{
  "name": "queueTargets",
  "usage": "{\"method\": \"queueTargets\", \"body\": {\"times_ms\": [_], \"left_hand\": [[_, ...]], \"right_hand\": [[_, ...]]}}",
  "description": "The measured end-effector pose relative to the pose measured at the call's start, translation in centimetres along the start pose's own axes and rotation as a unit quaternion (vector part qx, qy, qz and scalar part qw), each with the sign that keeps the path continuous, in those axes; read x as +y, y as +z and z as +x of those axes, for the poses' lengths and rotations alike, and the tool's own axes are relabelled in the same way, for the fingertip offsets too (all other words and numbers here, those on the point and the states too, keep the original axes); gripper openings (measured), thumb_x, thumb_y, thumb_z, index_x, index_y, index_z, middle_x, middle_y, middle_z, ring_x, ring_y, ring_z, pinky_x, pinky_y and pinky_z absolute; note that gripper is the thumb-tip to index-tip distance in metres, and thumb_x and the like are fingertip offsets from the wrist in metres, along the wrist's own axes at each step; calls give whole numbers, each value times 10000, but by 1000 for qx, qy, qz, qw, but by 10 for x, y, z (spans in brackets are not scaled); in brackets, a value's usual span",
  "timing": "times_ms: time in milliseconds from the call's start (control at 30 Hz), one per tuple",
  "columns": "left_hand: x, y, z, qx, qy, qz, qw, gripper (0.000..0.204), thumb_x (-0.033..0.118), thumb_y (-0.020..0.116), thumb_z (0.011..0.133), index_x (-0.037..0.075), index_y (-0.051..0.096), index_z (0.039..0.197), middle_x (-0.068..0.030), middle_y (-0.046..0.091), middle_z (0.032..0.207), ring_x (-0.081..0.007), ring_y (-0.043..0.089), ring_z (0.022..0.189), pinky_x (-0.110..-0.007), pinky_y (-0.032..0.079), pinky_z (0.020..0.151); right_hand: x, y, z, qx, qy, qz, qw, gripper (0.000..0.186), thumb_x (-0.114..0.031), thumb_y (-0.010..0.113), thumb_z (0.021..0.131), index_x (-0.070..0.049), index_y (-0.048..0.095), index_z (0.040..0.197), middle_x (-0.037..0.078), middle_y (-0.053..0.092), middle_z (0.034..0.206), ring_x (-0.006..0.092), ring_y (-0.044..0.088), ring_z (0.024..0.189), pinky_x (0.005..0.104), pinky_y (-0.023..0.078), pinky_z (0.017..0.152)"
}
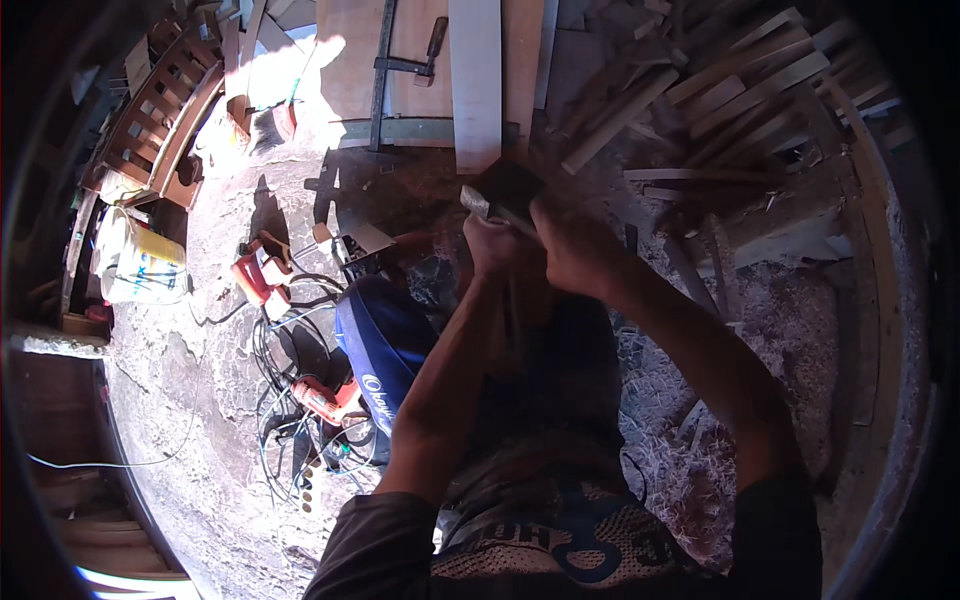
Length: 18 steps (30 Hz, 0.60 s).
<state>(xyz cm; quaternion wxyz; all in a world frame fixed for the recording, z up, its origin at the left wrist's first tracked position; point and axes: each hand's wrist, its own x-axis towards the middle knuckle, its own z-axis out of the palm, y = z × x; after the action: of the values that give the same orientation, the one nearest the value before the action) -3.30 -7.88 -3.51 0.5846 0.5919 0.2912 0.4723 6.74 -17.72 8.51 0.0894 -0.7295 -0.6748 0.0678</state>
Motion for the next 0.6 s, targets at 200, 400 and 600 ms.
{"method": "queueTargets", "body": {"times_ms": [200,400,600], "left_hand": [[-16,-12,15,16,15,8,1000,105,86,723,827,9,732,899,-14,742,864,-102,671,793,-290,535,698],[-30,-9,21,5,18,44,999,201,145,734,812,-10,728,939,-77,754,840,-151,705,785,-314,550,711],[31,12,-31,135,6,90,987,179,162,727,821,8,698,906,-47,718,829,-160,662,759,-315,519,696]], "right_hand": [[-32,-87,-23,142,-43,105,983,315,-96,697,889,-33,558,1164,90,617,813,183,616,735,322,499,684],[-37,-135,39,470,-15,241,849,339,-72,708,892,-47,540,1185,75,598,728,191,620,691,344,509,711],[6,-7,-59,-54,140,162,975,678,-135,700,813,-2,418,1415,312,664,1042,499,654,966,535,523,846]]}}
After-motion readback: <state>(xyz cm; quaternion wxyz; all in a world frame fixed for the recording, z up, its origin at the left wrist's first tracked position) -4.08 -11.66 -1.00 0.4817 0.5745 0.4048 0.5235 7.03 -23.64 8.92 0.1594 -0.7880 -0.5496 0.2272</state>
